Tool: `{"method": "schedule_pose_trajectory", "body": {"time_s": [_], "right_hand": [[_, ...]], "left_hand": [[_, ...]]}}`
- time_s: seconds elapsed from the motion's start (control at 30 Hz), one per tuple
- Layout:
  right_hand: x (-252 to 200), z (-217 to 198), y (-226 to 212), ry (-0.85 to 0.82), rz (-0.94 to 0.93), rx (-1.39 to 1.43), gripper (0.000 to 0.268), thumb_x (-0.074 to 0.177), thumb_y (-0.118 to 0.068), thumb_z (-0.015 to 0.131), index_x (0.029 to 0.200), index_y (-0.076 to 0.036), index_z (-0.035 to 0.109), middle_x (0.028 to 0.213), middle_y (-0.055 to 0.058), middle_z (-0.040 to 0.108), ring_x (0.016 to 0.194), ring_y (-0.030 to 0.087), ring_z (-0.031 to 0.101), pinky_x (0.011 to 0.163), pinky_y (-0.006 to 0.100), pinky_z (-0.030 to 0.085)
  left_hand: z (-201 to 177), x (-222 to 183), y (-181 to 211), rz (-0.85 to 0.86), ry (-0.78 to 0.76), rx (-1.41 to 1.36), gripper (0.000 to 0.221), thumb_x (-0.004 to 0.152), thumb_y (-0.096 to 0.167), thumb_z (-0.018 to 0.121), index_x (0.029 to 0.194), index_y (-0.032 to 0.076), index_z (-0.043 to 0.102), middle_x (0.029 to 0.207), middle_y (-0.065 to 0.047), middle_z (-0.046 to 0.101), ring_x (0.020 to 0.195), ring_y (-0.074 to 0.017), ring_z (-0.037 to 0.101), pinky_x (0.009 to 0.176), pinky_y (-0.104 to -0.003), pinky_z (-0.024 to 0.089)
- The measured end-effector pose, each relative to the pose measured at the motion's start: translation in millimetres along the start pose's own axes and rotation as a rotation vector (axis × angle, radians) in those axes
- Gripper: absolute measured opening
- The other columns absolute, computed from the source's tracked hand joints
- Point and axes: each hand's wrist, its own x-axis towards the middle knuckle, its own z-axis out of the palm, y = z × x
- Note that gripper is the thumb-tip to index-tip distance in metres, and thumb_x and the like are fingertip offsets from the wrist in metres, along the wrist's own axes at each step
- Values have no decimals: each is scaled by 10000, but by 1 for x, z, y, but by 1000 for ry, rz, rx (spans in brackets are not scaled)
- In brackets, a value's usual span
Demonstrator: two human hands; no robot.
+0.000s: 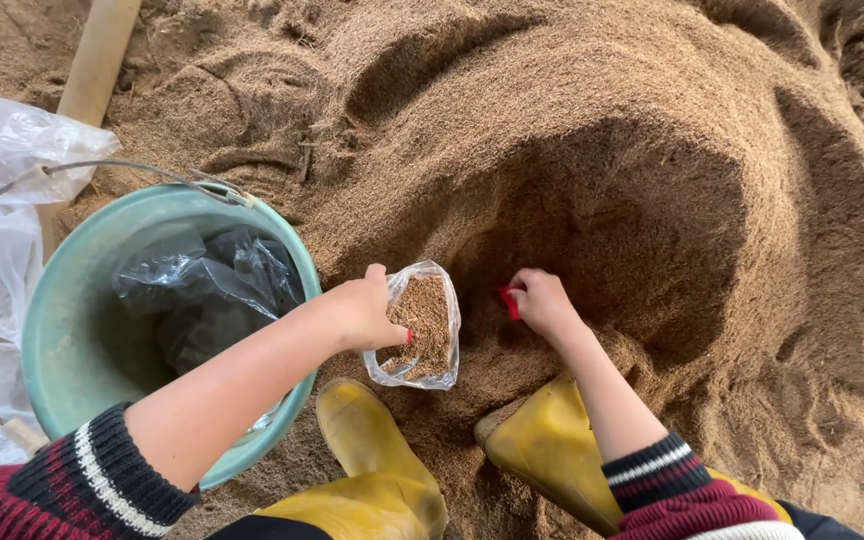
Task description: Filling small plastic bags with rice husks from a large pile using a hand scoop.
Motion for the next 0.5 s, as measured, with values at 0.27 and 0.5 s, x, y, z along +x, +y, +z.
{"method": "schedule_pose_trajectory", "body": {"time_s": [0.27,0.5], "right_hand": [[24,-8,-58,-11,-213,64,118,921,-90,687,994,-15,741,882,198,706,902,375,731,802,436,603],[22,10,-57,150,-400,98,39,955,-54,666,971,-37,697,844,121,641,835,298,719,719,359,613]], "left_hand": [[-5,8,-3,37,65,-59,816,868,332,647,1516,-45,325,1288,-279,644,1186,-400,672,936,-487,575],[-1,8,-2,63,98,-75,735,836,302,641,1483,26,427,1256,-218,666,1195,-372,671,968,-480,567]]}}
